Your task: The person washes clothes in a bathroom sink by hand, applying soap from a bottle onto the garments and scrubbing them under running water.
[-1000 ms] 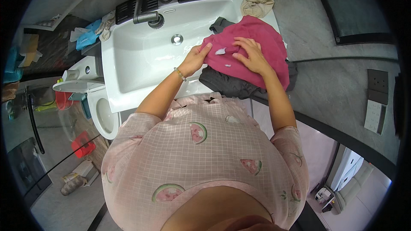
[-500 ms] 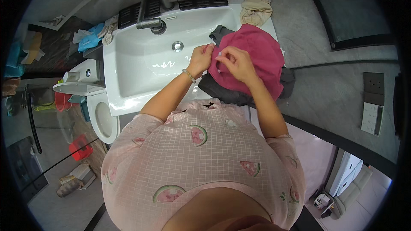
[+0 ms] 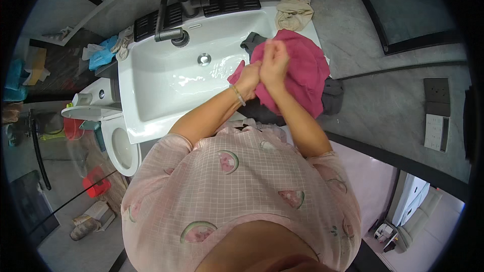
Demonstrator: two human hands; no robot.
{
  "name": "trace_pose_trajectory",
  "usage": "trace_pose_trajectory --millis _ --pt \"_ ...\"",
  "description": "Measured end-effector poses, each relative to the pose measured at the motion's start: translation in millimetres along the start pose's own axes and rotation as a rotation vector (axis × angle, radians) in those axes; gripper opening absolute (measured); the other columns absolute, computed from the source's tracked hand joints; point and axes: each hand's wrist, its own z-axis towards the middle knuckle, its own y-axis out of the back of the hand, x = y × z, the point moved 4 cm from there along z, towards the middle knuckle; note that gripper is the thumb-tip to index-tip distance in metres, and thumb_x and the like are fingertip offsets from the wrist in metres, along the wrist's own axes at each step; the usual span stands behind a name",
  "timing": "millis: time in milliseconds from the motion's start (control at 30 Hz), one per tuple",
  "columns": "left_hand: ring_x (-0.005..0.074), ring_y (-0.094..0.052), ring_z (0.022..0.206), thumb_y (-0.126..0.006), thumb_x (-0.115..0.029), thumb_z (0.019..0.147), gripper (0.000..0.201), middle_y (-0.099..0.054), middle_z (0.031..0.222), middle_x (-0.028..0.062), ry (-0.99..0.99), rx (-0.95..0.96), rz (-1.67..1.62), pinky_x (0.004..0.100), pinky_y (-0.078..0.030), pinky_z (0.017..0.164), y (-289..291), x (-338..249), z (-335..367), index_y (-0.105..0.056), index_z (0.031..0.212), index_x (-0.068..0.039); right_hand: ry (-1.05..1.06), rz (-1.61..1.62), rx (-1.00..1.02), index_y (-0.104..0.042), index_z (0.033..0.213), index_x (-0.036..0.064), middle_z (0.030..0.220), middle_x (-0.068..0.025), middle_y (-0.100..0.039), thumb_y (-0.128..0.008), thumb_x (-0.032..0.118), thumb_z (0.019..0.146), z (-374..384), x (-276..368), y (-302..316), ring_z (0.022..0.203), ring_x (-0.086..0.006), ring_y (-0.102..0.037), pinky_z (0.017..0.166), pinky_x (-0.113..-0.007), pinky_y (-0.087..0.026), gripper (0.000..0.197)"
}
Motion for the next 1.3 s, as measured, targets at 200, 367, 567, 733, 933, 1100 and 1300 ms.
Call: trace_pose_trajectory --millis 200,367,567,733,933,1100,1300 --pt "0.015 -0.059 0.083 -0.045 -0.028 0.093 0.025 -0.061 0.09 0.0049 0.066 0.127 -0.003 0.0292 -0.05 0.067 -18.8 -23.9 -36.9 -0.055 0.101 -0.007 0.149 -0.506 -0.049 -0.051 0.074 0.0041 0.054 -0.014 -0.053 -0.054 0.025 0.087 43.8 -23.6 31.5 0.051 -0.0314 -0.055 0.047 -0.039 -0.039 0.024" --pt "0.0154 -0.059 0.082 -0.038 -0.036 0.096 0.04 -0.061 0.094 0.0091 -0.271 0.238 0.052 0.0273 -0.047 0.077 26.2 -59.6 -9.9 -0.057 0.1 0.0 0.003 -0.229 -0.19 -0.052 0.074 -0.002 0.053 -0.0064 -0.054 -0.054 0.025 0.089 54.3 -36.7 80.7 0.048 -0.0131 -0.048 0.049 -0.032 -0.039 0.031" --pt "0.0093 -0.049 0.069 -0.032 -0.036 0.098 0.045 -0.057 0.08 0.0031 -0.452 0.08 0.293 0.024 -0.043 0.067 35.5 -54.9 -9.9 -0.056 0.084 -0.001 -0.101 -0.094 0.042 -0.051 0.08 0.0007 0.059 -0.0012 -0.054 -0.059 0.018 0.087 30.1 -39.2 103.4 0.05 -0.006 -0.045 0.047 -0.023 -0.036 0.021" --pt "0.0141 -0.046 0.064 -0.041 -0.031 0.095 0.038 -0.051 0.069 0.0057 -0.549 -0.148 0.523 0.0288 -0.04 0.064 114.9 -50.9 24.8 -0.053 0.077 0.0 -0.085 -0.586 -0.129 -0.054 0.091 0.0018 0.089 -0.0103 -0.058 -0.065 0.029 0.082 -13.6 -55.8 198.4 0.075 -0.0166 -0.057 0.062 -0.027 -0.044 0.03" --pt "0.0393 -0.035 0.115 -0.071 -0.031 0.072 0.066 -0.037 0.123 0.0254 -1.112 -0.256 1.4 0.0453 -0.032 0.095 67.1 -51.4 -0.4 -0.041 0.123 -0.002 -0.75 -0.267 -0.095 -0.056 0.099 -0.002 0.09 -0.0087 -0.062 -0.066 0.037 0.081 -99.8 -96.0 245.1 0.081 -0.0131 -0.056 0.073 -0.024 -0.044 0.044" --pt "0.0405 -0.019 0.13 -0.077 -0.032 0.062 0.077 -0.02 0.14 0.0212 -1.196 0.348 1.554 0.0553 -0.015 0.103 -63.5 -18.2 -22.7 -0.042 0.129 -0.019 -0.892 -0.127 -0.149 -0.053 0.109 0.0008 0.097 -0.0047 -0.059 -0.067 0.041 0.079 -116.2 -119.1 229.3 0.089 -0.0121 -0.053 0.078 -0.026 -0.04 0.052" --pt "0.0362 -0.031 0.125 -0.059 -0.02 0.082 0.02 -0.043 0.127 0.0163 -1.19 0.592 1.544 0.0494 -0.024 0.101 -73.5 -5.1 18.2 -0.059 0.097 -0.007 -0.564 0.103 -0.272 -0.057 0.094 0.0069 0.092 0.0 -0.055 -0.052 0.024 0.092 -113.1 -101.8 253.4 0.085 -0.008 -0.048 0.075 -0.022 -0.039 0.018"
